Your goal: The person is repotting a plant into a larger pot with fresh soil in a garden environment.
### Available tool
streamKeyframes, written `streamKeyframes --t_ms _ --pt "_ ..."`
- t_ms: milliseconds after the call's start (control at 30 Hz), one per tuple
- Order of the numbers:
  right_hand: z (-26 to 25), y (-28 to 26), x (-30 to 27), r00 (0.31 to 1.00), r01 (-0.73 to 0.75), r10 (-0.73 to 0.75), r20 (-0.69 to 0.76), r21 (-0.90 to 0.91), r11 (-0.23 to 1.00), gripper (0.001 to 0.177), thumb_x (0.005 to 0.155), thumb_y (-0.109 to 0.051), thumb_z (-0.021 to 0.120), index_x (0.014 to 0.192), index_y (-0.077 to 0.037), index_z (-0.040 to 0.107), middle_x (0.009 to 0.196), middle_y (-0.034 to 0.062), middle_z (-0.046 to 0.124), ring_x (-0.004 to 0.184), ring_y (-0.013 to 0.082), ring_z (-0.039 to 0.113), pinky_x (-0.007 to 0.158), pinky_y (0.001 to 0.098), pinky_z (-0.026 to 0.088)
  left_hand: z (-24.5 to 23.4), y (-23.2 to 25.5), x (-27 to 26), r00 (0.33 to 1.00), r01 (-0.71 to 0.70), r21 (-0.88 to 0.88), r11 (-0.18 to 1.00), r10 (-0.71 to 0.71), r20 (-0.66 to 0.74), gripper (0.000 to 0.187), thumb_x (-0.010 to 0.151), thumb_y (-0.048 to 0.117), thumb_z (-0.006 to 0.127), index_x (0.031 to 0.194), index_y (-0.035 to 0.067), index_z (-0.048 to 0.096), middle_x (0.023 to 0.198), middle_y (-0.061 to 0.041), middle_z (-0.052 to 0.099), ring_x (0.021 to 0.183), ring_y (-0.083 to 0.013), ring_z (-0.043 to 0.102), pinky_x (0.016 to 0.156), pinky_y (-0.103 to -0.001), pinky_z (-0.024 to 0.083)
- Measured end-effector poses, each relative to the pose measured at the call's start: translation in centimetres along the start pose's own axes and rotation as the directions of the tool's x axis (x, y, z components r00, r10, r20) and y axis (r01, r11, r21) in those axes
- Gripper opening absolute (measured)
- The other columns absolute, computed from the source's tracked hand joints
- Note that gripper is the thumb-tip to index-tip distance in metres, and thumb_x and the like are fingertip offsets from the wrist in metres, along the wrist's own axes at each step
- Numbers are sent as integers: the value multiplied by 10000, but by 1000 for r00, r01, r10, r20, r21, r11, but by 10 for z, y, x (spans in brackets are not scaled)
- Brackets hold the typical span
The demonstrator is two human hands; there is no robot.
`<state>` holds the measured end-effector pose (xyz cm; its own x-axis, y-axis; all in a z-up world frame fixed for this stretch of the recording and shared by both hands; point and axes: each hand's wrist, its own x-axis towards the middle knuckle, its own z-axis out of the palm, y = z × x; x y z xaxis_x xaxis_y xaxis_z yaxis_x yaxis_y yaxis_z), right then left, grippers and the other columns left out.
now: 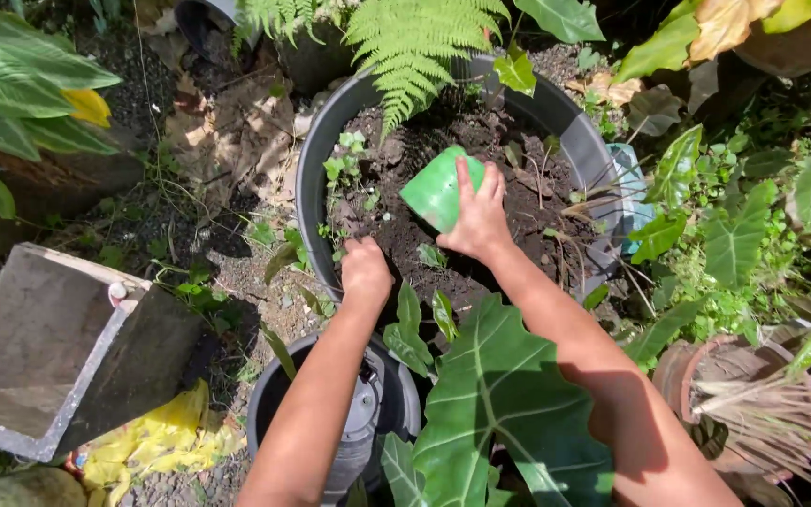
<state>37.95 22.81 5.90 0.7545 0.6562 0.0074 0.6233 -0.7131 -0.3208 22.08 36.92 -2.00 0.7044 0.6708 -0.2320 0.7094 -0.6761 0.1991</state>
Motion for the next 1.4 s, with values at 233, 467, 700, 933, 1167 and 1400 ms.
streamKeyframes --t_ms 233,467,700,933,1167,1400 --pt "24 -6 -49 975 -65 5 223 259 964 1470 496 -319 963 1628 -74 57 1514 368 189 1392 565 286 1155 546 374 21 9 -2 999 -27 -241 970 15 -49 247 916 65 630 1136 -46 623 1181 -280 618 1040 -440 689 892 -478 573" --pt "88 28 -41 915 -295 73 398 535 792 1354 618 -429 928 1643 -78 116 1415 327 354 1304 468 415 1107 484 414 -37 38 -21 995 -100 -280 955 94 -32 404 765 137 784 1102 -48 657 1174 -292 617 1049 -448 670 894 -476 561" --pt "28 35 -65 718 -683 -60 694 719 130 820 912 -376 699 1540 -3 325 1094 222 278 972 474 220 581 415 256 -124 60 -46 873 -445 -374 814 299 -386 379 779 64 797 1150 46 722 1058 -217 699 1005 -403 677 914 -493 514" --pt "-51 21 -105 879 -477 -60 474 864 -159 700 886 -371 576 1476 -67 354 1451 225 541 1313 342 592 1083 550 524 -193 57 -70 931 -349 -642 683 176 -320 225 775 41 801 994 44 751 877 -97 728 778 -180 684 753 -329 576" --pt "-92 37 -138 964 -258 -48 263 870 -420 742 859 -391 613 1491 -65 400 1502 208 496 1316 372 563 1054 637 478 -218 67 -120 901 -433 -625 650 282 -330 188 836 127 769 1016 79 794 893 -78 790 782 -128 746 750 -302 583" --pt "-213 41 -291 942 -165 177 285 853 -495 827 808 -396 707 1511 -76 412 1508 200 511 1382 380 523 1127 620 452 -285 123 -249 776 -628 -582 516 476 -415 229 867 153 753 1079 73 784 899 -86 791 796 -139 750 746 -308 581"
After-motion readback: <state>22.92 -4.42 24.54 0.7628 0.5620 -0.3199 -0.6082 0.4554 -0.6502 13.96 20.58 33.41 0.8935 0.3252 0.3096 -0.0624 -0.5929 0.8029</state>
